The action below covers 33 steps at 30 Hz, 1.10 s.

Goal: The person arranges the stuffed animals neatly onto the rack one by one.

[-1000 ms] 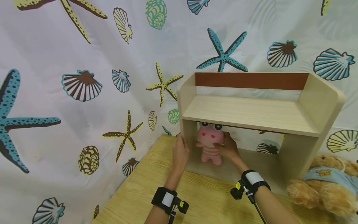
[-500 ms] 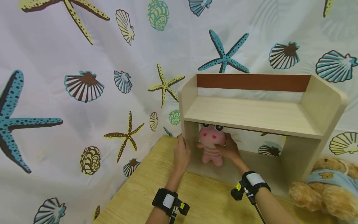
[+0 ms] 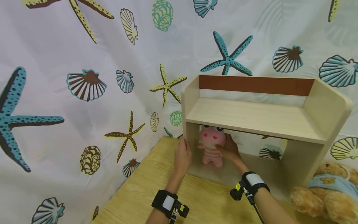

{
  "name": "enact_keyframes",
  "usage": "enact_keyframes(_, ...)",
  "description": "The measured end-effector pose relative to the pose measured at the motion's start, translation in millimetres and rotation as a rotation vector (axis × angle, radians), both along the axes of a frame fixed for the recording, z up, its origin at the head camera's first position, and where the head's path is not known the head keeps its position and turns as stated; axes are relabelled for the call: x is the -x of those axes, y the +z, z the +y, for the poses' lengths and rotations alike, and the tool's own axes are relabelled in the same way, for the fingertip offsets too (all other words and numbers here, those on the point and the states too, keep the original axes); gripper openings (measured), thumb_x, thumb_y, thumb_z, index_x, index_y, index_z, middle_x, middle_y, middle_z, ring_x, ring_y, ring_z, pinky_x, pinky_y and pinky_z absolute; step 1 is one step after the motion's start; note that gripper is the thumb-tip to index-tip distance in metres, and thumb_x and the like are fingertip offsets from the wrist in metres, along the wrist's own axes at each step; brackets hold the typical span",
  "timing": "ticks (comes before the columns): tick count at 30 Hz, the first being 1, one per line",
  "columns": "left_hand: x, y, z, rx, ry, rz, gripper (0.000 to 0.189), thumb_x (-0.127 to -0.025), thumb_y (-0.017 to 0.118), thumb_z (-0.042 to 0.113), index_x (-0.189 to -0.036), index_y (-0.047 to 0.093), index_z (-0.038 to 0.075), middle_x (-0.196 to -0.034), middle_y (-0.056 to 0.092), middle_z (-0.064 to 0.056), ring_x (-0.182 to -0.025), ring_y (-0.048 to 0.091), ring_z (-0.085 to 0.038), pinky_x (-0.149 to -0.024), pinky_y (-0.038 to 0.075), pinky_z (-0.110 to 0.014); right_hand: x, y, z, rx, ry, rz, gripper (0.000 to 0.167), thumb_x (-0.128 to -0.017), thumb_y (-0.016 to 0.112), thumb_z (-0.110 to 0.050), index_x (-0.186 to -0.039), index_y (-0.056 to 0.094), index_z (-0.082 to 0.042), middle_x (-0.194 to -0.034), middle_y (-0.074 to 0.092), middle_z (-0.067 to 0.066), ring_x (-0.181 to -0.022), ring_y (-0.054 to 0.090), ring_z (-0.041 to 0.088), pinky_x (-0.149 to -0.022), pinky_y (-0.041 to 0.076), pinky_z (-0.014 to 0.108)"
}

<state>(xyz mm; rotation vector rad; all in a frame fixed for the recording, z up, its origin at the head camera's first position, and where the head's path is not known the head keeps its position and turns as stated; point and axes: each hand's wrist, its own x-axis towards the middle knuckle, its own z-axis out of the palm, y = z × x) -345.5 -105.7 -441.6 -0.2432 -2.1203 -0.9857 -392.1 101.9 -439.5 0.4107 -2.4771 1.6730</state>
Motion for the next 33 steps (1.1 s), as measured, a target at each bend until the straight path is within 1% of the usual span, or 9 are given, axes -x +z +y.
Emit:
enact_keyframes(2,0.0,0.1,-1.4,0.007,0.008,0.003,0.008,-0.098,0.057,-0.004,-0.099,0.049,-0.001,-0.076,0.057,-0.015,-0.074,0.066,-0.034,-0.056,0.05,-0.042,1.8,1.3,-2,-0.016,-0.006,0.011,0.068,-0.09,0.069,-0.017,-0.144,0.033,0.003,-0.135,0.052,0.025,-0.124,0.05,0.037,-0.101,0.04,0.05)
enact_keyframes(5,0.0,1.0,-2.8,0.007,0.008,0.001,0.008,-0.098,0.056,-0.004,-0.099,0.048,-0.001,-0.076,0.057,-0.015,-0.073,0.065,-0.033,-0.056,0.05,-0.04,5.5,3.6,-3,-0.081,-0.052,0.026,0.065,-0.091,0.066,-0.017,-0.143,0.032,0.006,-0.135,0.05,0.029,-0.123,0.049,0.041,-0.101,0.039,0.053)
enact_keyframes(8,-0.3,2.4,-2.8,0.002,0.007,0.005,0.008,-0.098,0.056,-0.004,-0.101,0.049,-0.002,-0.079,0.059,-0.017,-0.075,0.066,-0.033,-0.057,0.051,-0.041,8.2,5.3,-4,-0.125,-0.089,0.022,0.063,-0.093,0.063,-0.015,-0.143,0.032,0.008,-0.136,0.048,0.034,-0.124,0.047,0.044,-0.102,0.038,0.055)
enact_keyframes(14,-0.9,4.1,-1.9,0.01,0.013,0.004,0.007,-0.099,0.056,-0.003,-0.101,0.05,-0.002,-0.08,0.06,-0.018,-0.075,0.066,-0.034,-0.058,0.052,-0.042,10.5,4.2,-5,-0.12,-0.084,0.0,0.064,-0.094,0.062,-0.016,-0.145,0.03,0.006,-0.138,0.046,0.033,-0.125,0.046,0.043,-0.101,0.039,0.054)
enact_keyframes(20,-1.5,4.4,-2.2,0.014,0.022,0.007,0.008,-0.098,0.057,-0.004,-0.102,0.05,-0.003,-0.08,0.06,-0.018,-0.075,0.066,-0.034,-0.058,0.052,-0.042,11.9,2.6,-6,-0.109,-0.07,0.005,0.064,-0.096,0.061,-0.016,-0.146,0.028,0.006,-0.142,0.043,0.032,-0.127,0.044,0.043,-0.102,0.038,0.056)
enact_keyframes(23,-1.1,4.5,-2.4,0.015,0.016,0.015,0.008,-0.098,0.057,-0.004,-0.103,0.05,-0.003,-0.083,0.062,-0.019,-0.077,0.067,-0.035,-0.059,0.053,-0.042,11.4,3.6,-7,-0.102,-0.073,0.004,0.063,-0.096,0.061,-0.015,-0.146,0.029,0.006,-0.14,0.044,0.032,-0.125,0.045,0.042,-0.1,0.039,0.054)
enact_keyframes(25,-0.9,4.2,-2.5,0.013,0.009,0.017,0.008,-0.098,0.056,-0.004,-0.103,0.051,-0.004,-0.084,0.062,-0.02,-0.078,0.067,-0.035,-0.059,0.053,-0.042,10.4,4.3,-7,-0.107,-0.082,-0.003,0.063,-0.096,0.061,-0.016,-0.146,0.029,0.005,-0.136,0.046,0.032,-0.12,0.048,0.041,-0.097,0.041,0.053)
enact_keyframes(30,-0.6,2.1,-2.4,0.009,0.004,0.009,0.007,-0.098,0.057,-0.003,-0.099,0.049,-0.002,-0.08,0.059,-0.017,-0.074,0.066,-0.033,-0.057,0.052,-0.041,8.5,3.8,-7,-0.119,-0.098,-0.035,0.066,-0.096,0.062,-0.02,-0.147,0.028,0.004,-0.133,0.049,0.031,-0.114,0.051,0.039,-0.092,0.043,0.051)
enact_keyframes(33,-1.5,1.2,-1.9,0.008,0.007,-0.009,0.008,-0.098,0.056,-0.003,-0.098,0.049,-0.001,-0.078,0.058,-0.016,-0.074,0.066,-0.033,-0.058,0.052,-0.041,8.8,2.3,-7,-0.115,-0.092,-0.04,0.067,-0.097,0.061,-0.02,-0.149,0.026,0.004,-0.138,0.046,0.032,-0.119,0.049,0.04,-0.095,0.042,0.053)
